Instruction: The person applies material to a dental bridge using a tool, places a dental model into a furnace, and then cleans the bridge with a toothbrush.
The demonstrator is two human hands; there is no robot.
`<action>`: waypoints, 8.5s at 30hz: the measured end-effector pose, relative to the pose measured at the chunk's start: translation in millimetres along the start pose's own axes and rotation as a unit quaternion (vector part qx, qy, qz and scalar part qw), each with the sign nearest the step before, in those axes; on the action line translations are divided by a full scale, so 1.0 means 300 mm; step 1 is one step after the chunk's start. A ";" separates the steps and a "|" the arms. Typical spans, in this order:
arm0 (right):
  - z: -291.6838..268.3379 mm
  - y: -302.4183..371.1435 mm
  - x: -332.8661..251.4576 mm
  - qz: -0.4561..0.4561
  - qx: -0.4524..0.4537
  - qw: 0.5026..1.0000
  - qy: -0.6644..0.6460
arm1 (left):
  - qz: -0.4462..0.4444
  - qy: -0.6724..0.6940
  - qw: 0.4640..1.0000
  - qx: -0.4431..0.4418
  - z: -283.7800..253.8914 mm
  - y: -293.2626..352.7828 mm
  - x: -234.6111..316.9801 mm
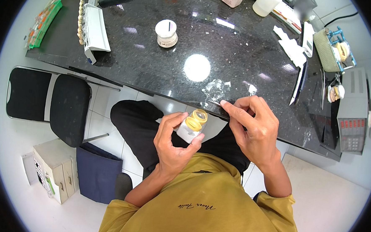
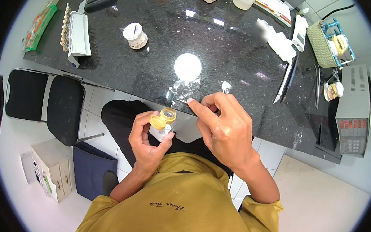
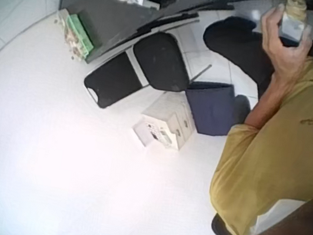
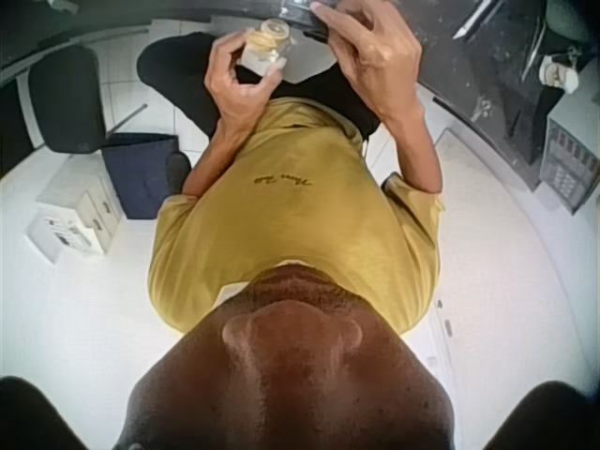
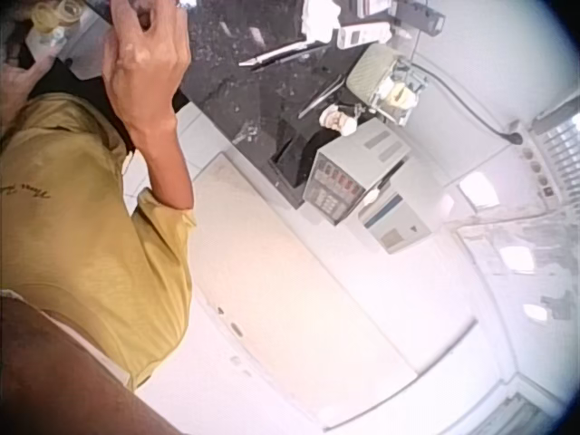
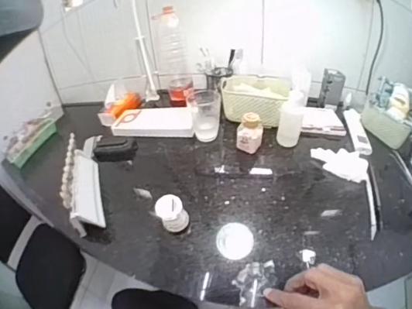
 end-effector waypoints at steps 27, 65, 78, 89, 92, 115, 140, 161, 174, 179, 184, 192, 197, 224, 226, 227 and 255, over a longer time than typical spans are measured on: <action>-0.152 0.086 -0.006 0.031 0.167 0.973 -0.154 | 0.065 0.156 0.985 0.025 -0.010 0.028 0.067; -0.458 -0.122 0.007 0.035 -0.014 0.995 -0.093 | 0.282 0.104 0.952 -0.049 0.302 -0.275 0.424; -0.151 0.222 0.021 -0.057 -0.005 0.993 -0.105 | -0.116 0.223 0.920 -0.302 0.283 0.037 0.220; -0.400 0.431 0.347 0.267 0.177 0.946 -0.052 | 0.055 0.134 0.950 -0.276 0.235 0.067 0.180; -0.626 0.603 0.597 0.348 0.279 0.885 0.132 | 0.024 0.169 0.958 -0.229 0.211 0.047 0.169; -0.775 0.797 1.044 0.418 0.010 0.889 0.187 | -0.016 0.151 0.956 -0.252 0.199 0.104 0.107; -0.748 0.799 0.947 0.565 0.069 0.755 0.325 | -0.033 0.180 0.951 -0.248 0.211 0.103 0.085; -0.791 0.976 1.070 0.626 0.032 0.748 0.217 | -0.062 0.190 0.957 -0.210 0.182 0.074 0.072; -0.805 0.913 1.038 0.601 0.037 0.765 0.231 | -0.039 0.164 0.959 -0.229 0.181 0.080 0.079; -0.786 0.958 1.074 0.543 0.092 0.797 0.249 | -0.041 0.160 0.957 -0.240 0.192 0.081 0.080; -0.792 0.895 1.007 0.535 0.106 0.799 0.252 | -0.049 0.162 0.954 -0.248 0.206 0.095 0.074; -0.810 0.868 0.957 0.451 0.155 0.811 0.339 | -0.033 0.151 0.951 -0.269 0.235 0.104 0.095; -0.817 0.822 0.923 0.440 0.134 0.815 0.353 | -0.022 0.155 0.951 -0.265 0.236 0.107 0.097; -0.802 0.809 0.889 0.385 0.159 0.808 0.417 | -0.037 0.137 0.952 -0.270 0.245 0.114 0.088; -0.798 0.807 0.886 0.393 0.159 0.806 0.414 | -0.033 0.133 0.953 -0.270 0.245 0.115 0.084; -0.798 0.808 0.887 0.397 0.159 0.805 0.412 | -0.032 0.133 0.953 -0.271 0.248 0.114 0.085; -0.794 0.850 0.937 0.437 0.161 0.816 0.343 | -0.028 0.124 0.952 -0.277 0.257 0.109 0.078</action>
Point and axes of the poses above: each hand's wrist, its own y-axis away from the middle knuckle, its own z-axis out of the palm, x = y × z, the point moved 6 cm from there along -y, towards the middle knuckle, and after that the axes turned 3 degrees about -x, right-handed, at the moved point
